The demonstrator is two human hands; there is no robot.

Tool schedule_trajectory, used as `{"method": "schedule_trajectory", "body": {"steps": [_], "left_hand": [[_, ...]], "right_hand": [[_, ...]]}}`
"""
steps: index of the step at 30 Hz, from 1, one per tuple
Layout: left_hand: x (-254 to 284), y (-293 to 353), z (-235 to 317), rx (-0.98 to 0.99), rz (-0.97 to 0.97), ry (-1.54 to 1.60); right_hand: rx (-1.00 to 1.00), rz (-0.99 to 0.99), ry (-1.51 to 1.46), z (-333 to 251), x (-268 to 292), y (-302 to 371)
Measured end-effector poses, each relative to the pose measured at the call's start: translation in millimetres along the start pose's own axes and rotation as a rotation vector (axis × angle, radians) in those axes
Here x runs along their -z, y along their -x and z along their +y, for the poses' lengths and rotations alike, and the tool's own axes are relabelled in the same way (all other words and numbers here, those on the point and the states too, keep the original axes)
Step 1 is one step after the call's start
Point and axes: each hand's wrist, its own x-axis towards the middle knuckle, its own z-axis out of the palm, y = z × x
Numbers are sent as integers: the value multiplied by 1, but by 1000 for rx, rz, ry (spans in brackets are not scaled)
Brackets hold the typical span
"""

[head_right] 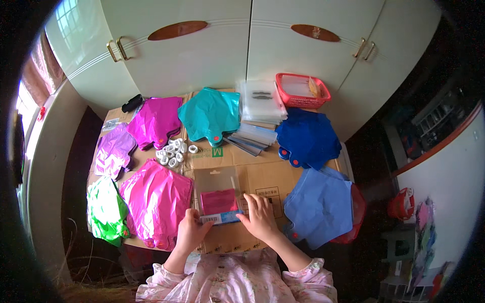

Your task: Folding colorful plastic sheets and placing them into retail cardboard packaging inserts.

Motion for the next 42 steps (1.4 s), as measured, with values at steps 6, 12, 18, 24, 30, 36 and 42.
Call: {"method": "schedule_trajectory", "body": {"steps": [6, 12, 18, 24, 30, 36, 42], "left_hand": [[1, -2, 23, 198, -99, 919], [-1, -3, 21, 183, -364, 953], [-4, -3, 34, 24, -362, 855], [-11, 6, 23, 180, -393, 923], [-5, 18, 21, 237, -450, 927], [20, 52, -2, 93, -556, 739], [65, 108, -60, 61, -652, 367]], "right_hand": [[-378, -150, -830, 7, 3, 19], [-607, -72, -1165, -4, 44, 47], [-659, 1124, -944, 69, 161, 91], [-1195, 845, -258, 225, 193, 259], [-1497, 870, -482, 314, 79, 309], [-1455, 461, 193, 336, 49, 325], [-862, 1075, -130, 222, 130, 235]]}}
